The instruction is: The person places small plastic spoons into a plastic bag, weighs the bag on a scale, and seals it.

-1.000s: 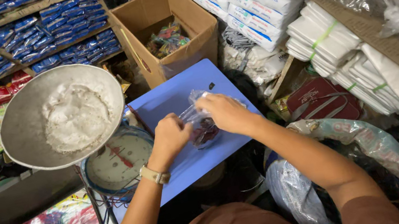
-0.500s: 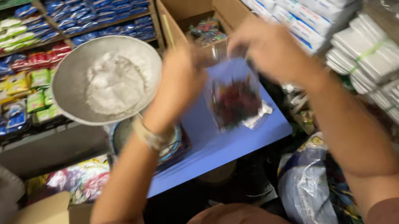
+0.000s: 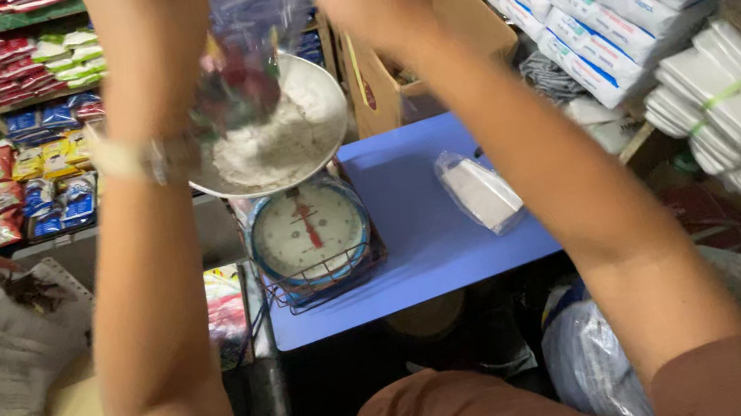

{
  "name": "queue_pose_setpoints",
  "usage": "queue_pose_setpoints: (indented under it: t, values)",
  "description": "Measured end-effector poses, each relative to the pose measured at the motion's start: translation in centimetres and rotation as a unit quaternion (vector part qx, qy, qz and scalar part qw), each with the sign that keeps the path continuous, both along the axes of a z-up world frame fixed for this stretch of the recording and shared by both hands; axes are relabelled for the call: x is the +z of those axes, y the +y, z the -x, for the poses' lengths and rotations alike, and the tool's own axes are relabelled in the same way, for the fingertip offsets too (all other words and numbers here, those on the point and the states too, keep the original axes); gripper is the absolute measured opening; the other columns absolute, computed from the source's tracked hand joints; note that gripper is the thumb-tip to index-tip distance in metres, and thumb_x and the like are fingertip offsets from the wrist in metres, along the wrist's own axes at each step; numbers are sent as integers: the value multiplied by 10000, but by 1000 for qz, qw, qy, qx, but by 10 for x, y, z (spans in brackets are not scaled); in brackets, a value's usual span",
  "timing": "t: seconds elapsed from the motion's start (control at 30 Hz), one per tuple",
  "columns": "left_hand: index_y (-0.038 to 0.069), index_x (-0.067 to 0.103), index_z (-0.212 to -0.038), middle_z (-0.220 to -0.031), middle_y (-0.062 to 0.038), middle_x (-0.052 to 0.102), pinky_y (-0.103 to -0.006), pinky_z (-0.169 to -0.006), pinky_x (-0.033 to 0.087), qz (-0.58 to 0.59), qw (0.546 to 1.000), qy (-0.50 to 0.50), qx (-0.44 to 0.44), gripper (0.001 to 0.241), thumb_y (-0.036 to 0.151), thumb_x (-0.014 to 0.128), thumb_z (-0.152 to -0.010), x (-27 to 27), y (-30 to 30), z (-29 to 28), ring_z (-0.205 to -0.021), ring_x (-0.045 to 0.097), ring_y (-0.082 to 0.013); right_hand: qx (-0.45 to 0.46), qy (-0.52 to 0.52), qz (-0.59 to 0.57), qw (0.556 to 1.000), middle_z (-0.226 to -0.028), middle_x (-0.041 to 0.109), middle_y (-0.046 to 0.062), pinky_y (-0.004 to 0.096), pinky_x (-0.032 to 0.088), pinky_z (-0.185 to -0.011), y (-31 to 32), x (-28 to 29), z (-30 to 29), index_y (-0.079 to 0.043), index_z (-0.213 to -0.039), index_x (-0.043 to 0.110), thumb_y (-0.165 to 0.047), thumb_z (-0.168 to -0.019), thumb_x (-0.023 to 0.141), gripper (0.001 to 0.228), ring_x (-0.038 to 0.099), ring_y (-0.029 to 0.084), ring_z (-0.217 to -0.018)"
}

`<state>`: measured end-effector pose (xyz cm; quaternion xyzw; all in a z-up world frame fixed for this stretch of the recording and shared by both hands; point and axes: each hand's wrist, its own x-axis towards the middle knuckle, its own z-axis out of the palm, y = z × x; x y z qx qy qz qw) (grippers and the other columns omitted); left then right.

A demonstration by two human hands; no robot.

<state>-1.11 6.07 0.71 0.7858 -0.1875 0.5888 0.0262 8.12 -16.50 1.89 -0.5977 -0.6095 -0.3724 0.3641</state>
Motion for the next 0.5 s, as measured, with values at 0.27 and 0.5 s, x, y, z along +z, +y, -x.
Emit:
queue_pose_setpoints:
  t: [0.27,0.5]
  values:
    - [8,757,-1005,-987,-181,677,-430,-758,531,198,951,235,-44,303,-81,634,-744,-68,-41,117,-838,668,-352,38,133,186,973,-1108,622,143,367,524,-920,-50,-45,107,-25,-1120,705,108,-833,593,336,643,278,-1033]
    - [10,771,-1041,-987,-182,693,-412,-751,541,247,930,262,-76,250,-37,644,-831,-81,-50,132,-827,682,-345,42,305,222,925,-1172,593,74,285,530,-815,-123,-38,167,-24,-1176,642,-84,-941,683,246,624,124,-893]
